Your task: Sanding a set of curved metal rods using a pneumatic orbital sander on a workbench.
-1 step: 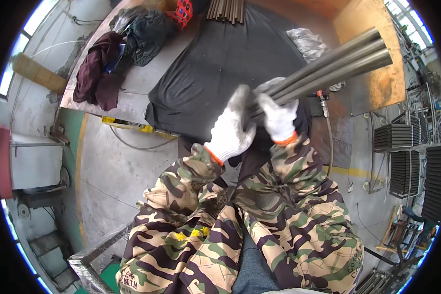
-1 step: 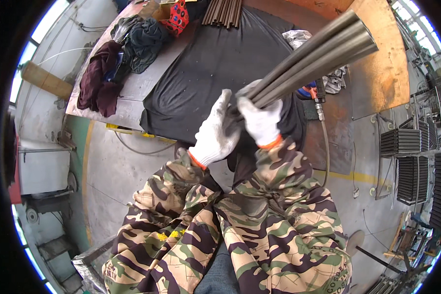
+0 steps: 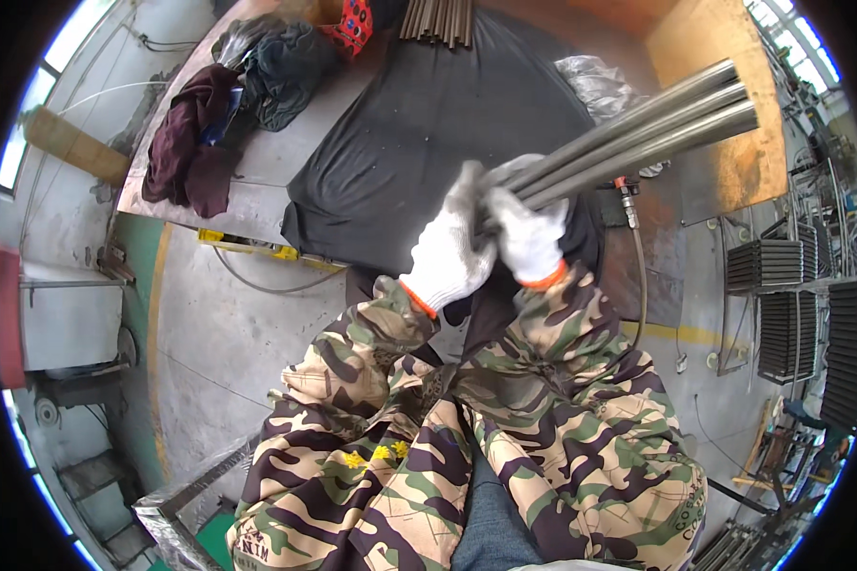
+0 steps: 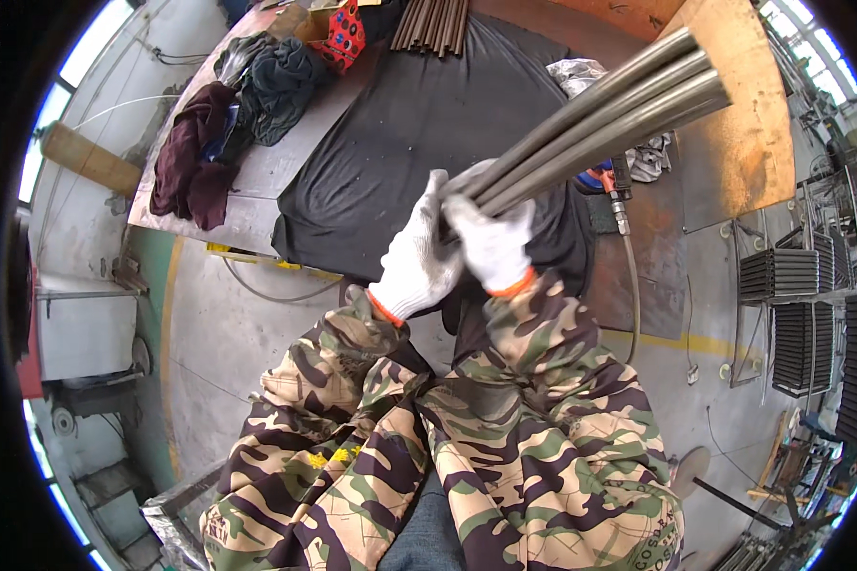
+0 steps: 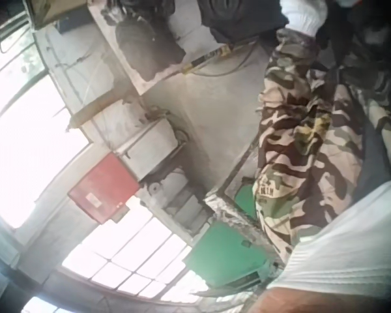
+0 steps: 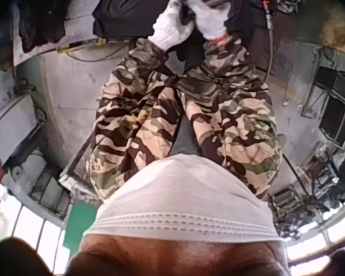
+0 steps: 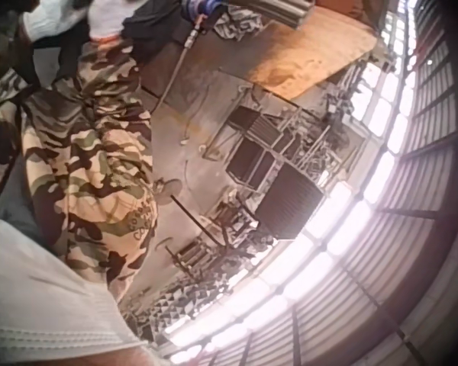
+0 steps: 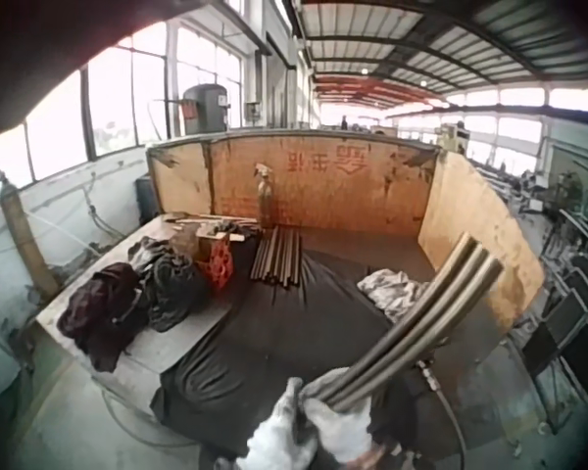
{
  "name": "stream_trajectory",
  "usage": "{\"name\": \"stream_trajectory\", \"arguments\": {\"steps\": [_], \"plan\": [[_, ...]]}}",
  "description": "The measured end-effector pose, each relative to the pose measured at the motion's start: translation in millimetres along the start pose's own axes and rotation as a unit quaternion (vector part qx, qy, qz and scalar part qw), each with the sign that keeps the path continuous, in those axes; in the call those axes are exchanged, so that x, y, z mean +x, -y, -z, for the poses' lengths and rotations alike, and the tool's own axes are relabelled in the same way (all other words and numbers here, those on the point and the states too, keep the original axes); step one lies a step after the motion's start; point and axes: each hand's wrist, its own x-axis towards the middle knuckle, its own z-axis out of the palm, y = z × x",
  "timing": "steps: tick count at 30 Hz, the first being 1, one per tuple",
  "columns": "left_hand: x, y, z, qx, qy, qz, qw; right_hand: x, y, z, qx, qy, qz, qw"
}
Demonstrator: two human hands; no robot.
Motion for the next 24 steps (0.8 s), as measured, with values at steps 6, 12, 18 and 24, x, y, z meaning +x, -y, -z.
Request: {"name": "stream_trajectory", "arguments": {"steps": [6, 12, 18, 24], "plan": [[5, -54, 52, 0.387, 0.051, 0.077, 0.918, -10, -17, -20, 0.269, -0.001, -0.187, 0.945], [43, -58, 124, 0.557, 0.143, -0.004, 0.818, 13, -46, -21, 0.515, -0.199, -0.457, 0.698], [88, -38, 149, 0.622, 0.208, -0.002, 0.755, 10, -46, -40, 0.457, -0.199, -0.555, 0.667], [86, -21, 148, 0.626, 0.222, -0.018, 0.747, -17, 5, 12, 0.147, 0.22, -0.36, 0.895]]}}
